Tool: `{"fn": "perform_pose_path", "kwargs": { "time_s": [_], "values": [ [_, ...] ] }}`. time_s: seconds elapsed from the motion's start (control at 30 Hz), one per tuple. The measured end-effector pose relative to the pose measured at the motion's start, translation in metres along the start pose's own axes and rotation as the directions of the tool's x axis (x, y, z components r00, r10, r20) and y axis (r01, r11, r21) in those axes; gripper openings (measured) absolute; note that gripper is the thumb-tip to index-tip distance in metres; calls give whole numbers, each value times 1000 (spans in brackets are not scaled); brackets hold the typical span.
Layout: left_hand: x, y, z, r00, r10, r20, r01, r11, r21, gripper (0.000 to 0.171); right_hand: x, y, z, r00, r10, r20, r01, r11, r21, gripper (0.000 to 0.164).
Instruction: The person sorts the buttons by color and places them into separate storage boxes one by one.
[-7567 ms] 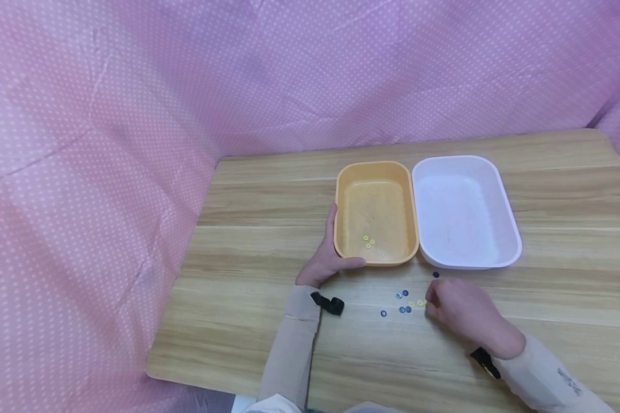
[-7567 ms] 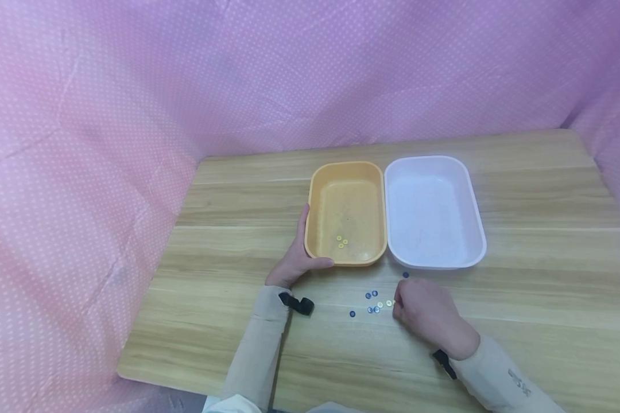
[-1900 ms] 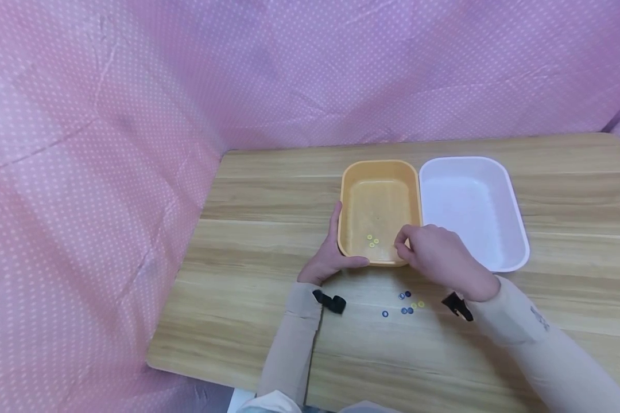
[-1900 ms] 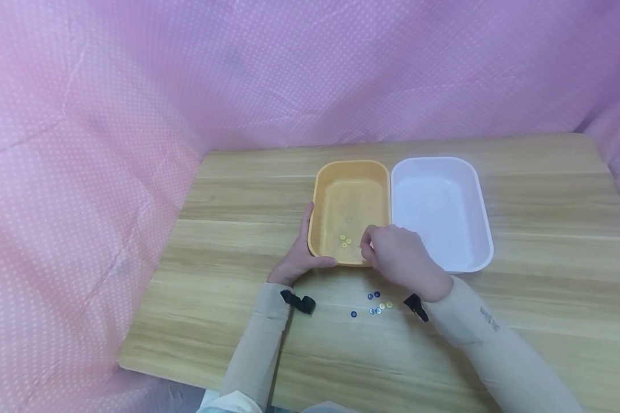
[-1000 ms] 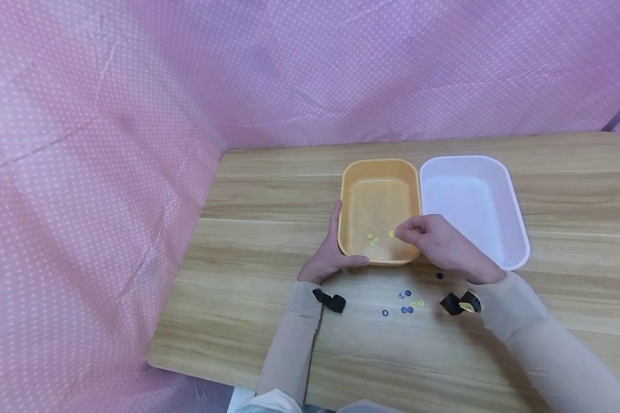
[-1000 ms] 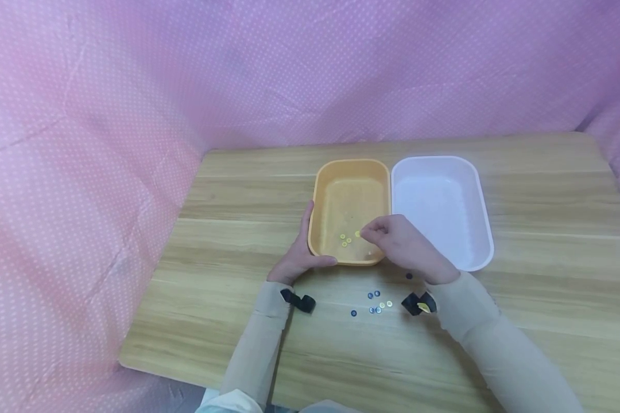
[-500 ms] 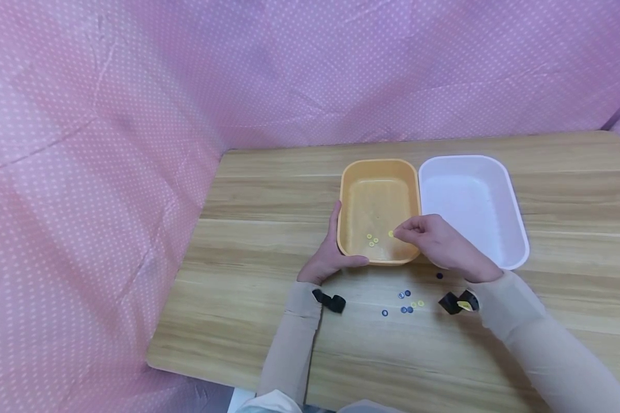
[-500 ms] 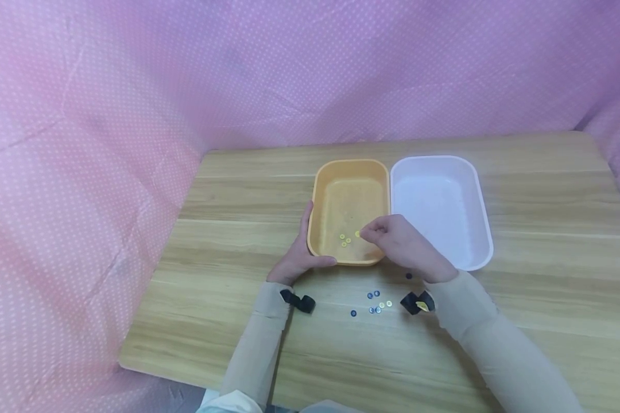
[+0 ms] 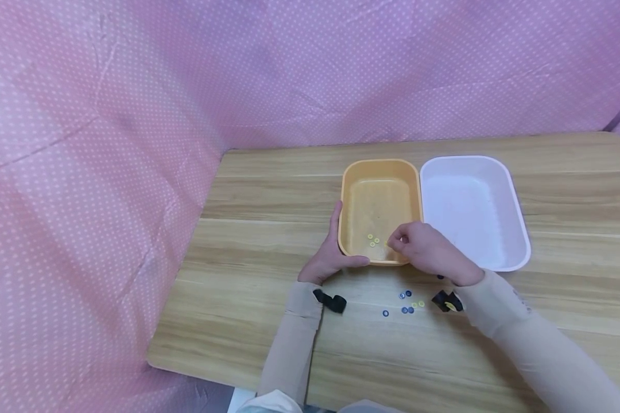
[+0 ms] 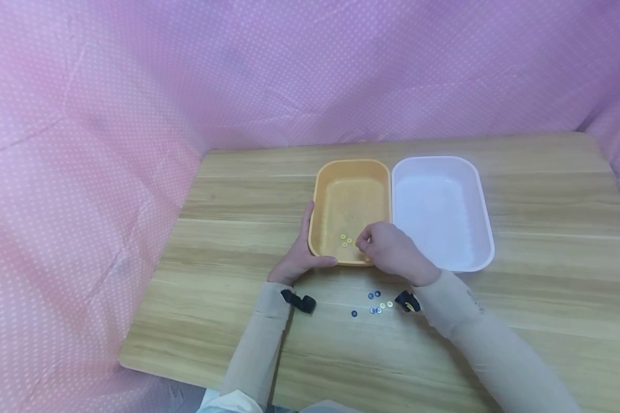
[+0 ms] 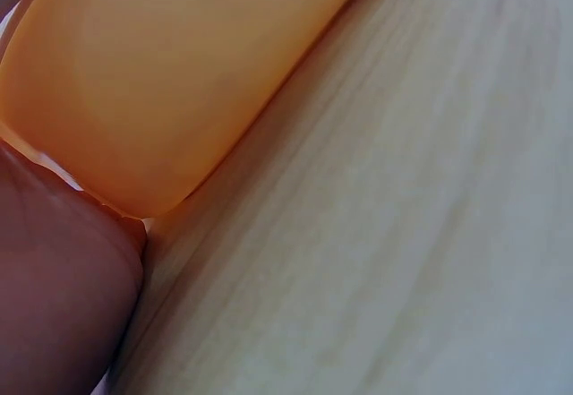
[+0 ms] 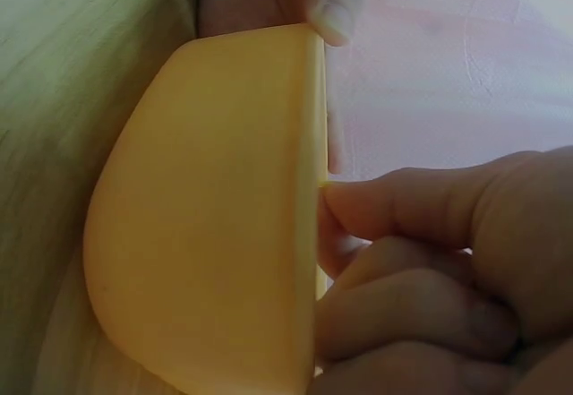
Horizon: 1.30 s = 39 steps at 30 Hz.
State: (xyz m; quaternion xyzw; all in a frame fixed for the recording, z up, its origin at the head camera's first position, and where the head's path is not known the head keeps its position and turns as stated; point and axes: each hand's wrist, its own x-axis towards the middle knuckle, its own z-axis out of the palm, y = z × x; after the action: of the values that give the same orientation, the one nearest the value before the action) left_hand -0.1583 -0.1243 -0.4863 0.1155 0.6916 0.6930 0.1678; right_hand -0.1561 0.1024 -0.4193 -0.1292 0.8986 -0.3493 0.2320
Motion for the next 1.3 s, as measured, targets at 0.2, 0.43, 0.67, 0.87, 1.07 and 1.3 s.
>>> {"fn": "perform_pose_path", "kwargs": {
  "time_s": [0.2,0.43,0.67,0.87,1.07,1.3],
  "values": [
    [5,-19,-2,999,25,-31,-24,1000,19,134,0,0,1,1000,9,-4,-9,1000,-8,23],
    [6,-19,-2,999,37,-27,-36,999,5,134,1,-1,1,1000,21,11,-21,1000,0,23],
    [-1,1,0,1000,21,9,-21,1000,-7,132,0,-1,2,999,29,16,-29,1000,4,24],
    [2,-9,-1,1000,24,-10,-24,1000,-8,133,0,0,2,1000,19,11,-19,1000,-1,24],
    [3,-9,-1,999,43,-6,-43,999,11,132,-1,-1,1,1000,24,9,-24,1000,-7,24],
    [-2,9,2,1000,13,15,-13,1000,21,130,-1,-2,1,1000,25,4,-25,1000,-8,24]
  ]
}}
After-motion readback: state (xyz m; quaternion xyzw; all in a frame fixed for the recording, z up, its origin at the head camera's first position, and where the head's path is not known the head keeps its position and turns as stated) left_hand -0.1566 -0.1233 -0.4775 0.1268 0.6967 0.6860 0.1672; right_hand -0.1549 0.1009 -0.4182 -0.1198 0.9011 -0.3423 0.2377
